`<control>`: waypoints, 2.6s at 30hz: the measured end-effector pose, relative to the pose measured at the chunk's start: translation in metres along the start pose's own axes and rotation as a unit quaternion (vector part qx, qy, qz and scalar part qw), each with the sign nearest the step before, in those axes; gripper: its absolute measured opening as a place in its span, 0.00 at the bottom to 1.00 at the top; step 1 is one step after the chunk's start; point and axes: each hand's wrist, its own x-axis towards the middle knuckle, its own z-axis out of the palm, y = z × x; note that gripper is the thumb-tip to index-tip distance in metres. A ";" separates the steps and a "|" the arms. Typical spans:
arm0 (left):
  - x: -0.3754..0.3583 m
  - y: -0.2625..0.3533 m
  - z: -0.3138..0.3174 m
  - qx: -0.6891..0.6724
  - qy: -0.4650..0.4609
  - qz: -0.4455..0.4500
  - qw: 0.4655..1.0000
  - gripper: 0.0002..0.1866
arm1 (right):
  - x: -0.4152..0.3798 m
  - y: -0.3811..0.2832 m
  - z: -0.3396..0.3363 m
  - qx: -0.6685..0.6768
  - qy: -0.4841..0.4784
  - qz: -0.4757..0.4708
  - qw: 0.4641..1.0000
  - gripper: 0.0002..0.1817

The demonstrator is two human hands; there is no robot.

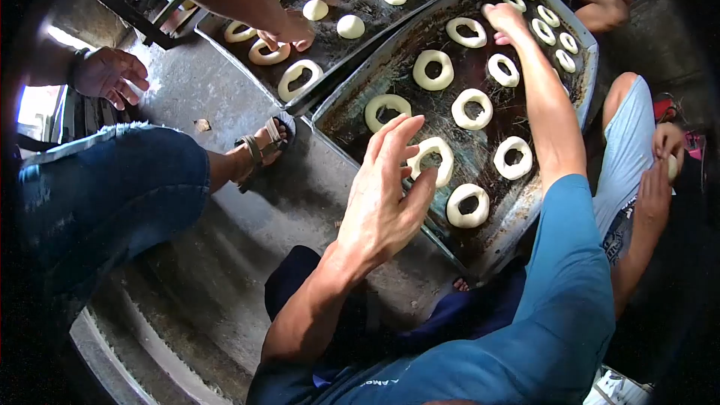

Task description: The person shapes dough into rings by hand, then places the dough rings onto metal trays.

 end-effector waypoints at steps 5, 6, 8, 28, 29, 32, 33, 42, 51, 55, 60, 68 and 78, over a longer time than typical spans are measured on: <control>0.002 -0.005 -0.012 -0.008 0.036 0.026 0.999 0.25 | 0.046 0.030 -0.007 0.020 0.064 -0.036 0.997 0.26; 0.002 -0.004 -0.014 -0.002 0.041 0.032 0.999 0.25 | 0.047 0.029 -0.006 -0.010 0.009 -0.025 1.000 0.26; 0.001 -0.002 -0.015 -0.028 0.044 0.043 0.998 0.24 | 0.042 0.031 0.008 -0.077 0.113 -0.142 0.980 0.25; -0.021 0.023 0.039 -0.066 0.100 0.057 0.991 0.25 | -0.344 0.017 -0.046 0.536 -0.258 -0.267 0.758 0.24; -0.027 0.024 0.043 -0.064 0.100 0.057 0.991 0.25 | -0.350 0.017 -0.049 0.526 -0.243 -0.283 0.764 0.24; -0.042 0.029 0.059 -0.076 0.082 0.048 0.993 0.26 | -0.359 0.009 -0.069 0.520 -0.134 -0.334 0.774 0.24; -0.048 0.034 0.059 -0.038 0.091 0.066 0.993 0.26 | -0.358 0.010 -0.068 0.492 -0.092 -0.371 0.782 0.23; -0.063 0.050 0.027 -0.155 -0.070 -0.018 0.985 0.16 | -0.347 0.016 -0.087 0.579 -0.170 -0.255 0.755 0.12; -0.052 0.045 0.005 -0.178 -0.130 -0.067 0.973 0.09 | -0.355 0.022 -0.060 0.670 -0.337 -0.174 0.638 0.04; -0.041 0.038 0.003 -0.364 0.014 0.124 0.923 0.10 | -0.360 0.020 -0.063 0.584 -0.456 -0.194 0.643 0.12; -0.024 0.021 -0.015 -0.406 -0.046 0.051 0.911 0.07 | -0.310 0.013 -0.082 0.609 -0.391 -0.311 0.615 0.12; -0.014 0.017 0.006 -0.077 0.014 0.015 0.997 0.22 | -0.138 -0.001 -0.072 0.216 -0.219 -0.234 0.922 0.10; -0.012 0.010 -0.017 0.011 -0.028 -0.009 1.000 0.15 | 0.065 0.035 -0.009 0.368 -0.055 -0.050 0.927 0.24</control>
